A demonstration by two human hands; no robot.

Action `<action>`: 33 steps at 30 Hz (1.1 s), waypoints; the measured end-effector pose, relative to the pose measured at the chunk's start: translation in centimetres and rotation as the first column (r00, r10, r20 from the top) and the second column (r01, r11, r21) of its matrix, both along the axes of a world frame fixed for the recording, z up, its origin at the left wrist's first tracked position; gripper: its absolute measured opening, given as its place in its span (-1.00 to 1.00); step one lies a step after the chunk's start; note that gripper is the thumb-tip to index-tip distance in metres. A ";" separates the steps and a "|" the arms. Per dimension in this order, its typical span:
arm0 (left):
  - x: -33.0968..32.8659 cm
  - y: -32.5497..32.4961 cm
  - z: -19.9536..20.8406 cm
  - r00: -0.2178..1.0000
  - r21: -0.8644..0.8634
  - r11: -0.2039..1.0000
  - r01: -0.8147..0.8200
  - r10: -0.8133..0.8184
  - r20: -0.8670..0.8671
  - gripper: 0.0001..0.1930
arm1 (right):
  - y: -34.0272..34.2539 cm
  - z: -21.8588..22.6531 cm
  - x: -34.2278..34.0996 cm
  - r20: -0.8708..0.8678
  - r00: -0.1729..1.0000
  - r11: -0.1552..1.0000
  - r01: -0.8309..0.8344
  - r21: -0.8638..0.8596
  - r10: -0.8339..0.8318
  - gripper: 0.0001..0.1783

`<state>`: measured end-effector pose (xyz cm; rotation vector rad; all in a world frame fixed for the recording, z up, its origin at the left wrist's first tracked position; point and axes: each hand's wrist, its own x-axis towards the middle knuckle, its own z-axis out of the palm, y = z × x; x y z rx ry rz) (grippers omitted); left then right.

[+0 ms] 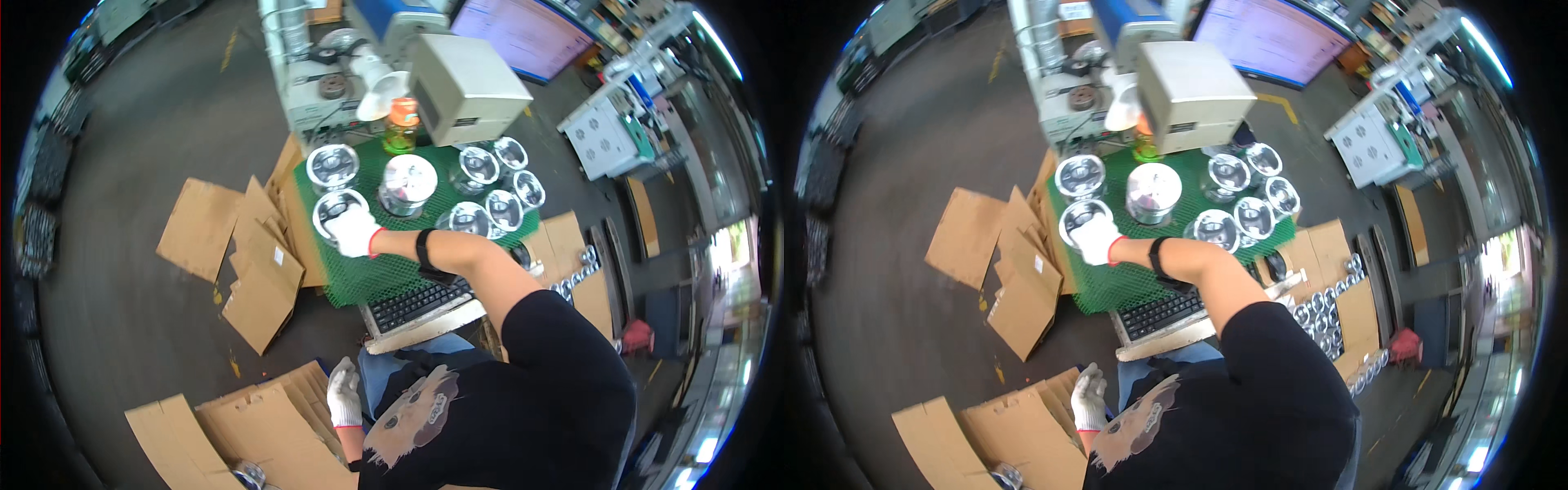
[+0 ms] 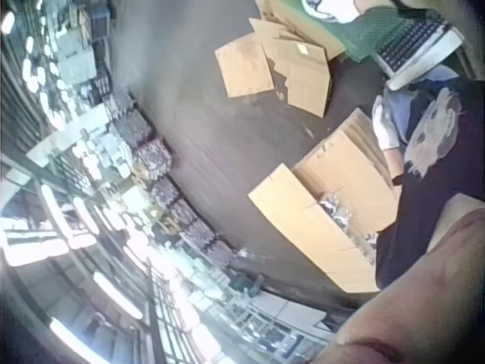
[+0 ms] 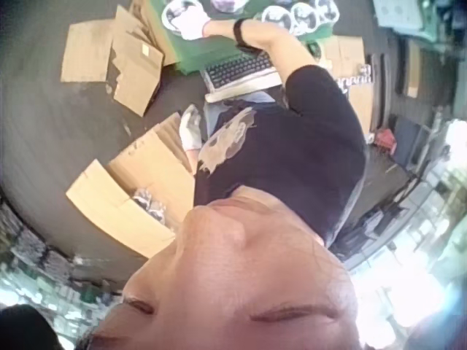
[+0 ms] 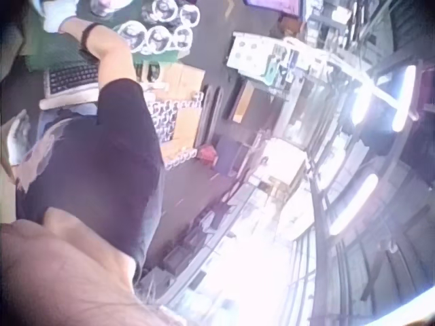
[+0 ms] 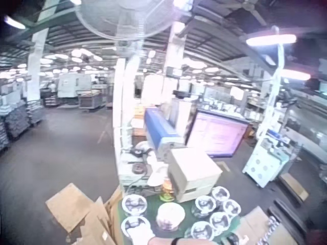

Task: Inspecting metal pistons at a quality control station and organizing them in boxes.

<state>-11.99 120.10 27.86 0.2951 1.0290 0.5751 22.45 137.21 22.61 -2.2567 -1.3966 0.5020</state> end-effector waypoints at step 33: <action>-6.2 5.5 0.2 0.954 0.188 0.943 0.274 -0.243 -0.174 -0.53 | -24.3 13.6 1.6 0.345 0.935 0.960 0.164 -0.227 -0.079 -0.84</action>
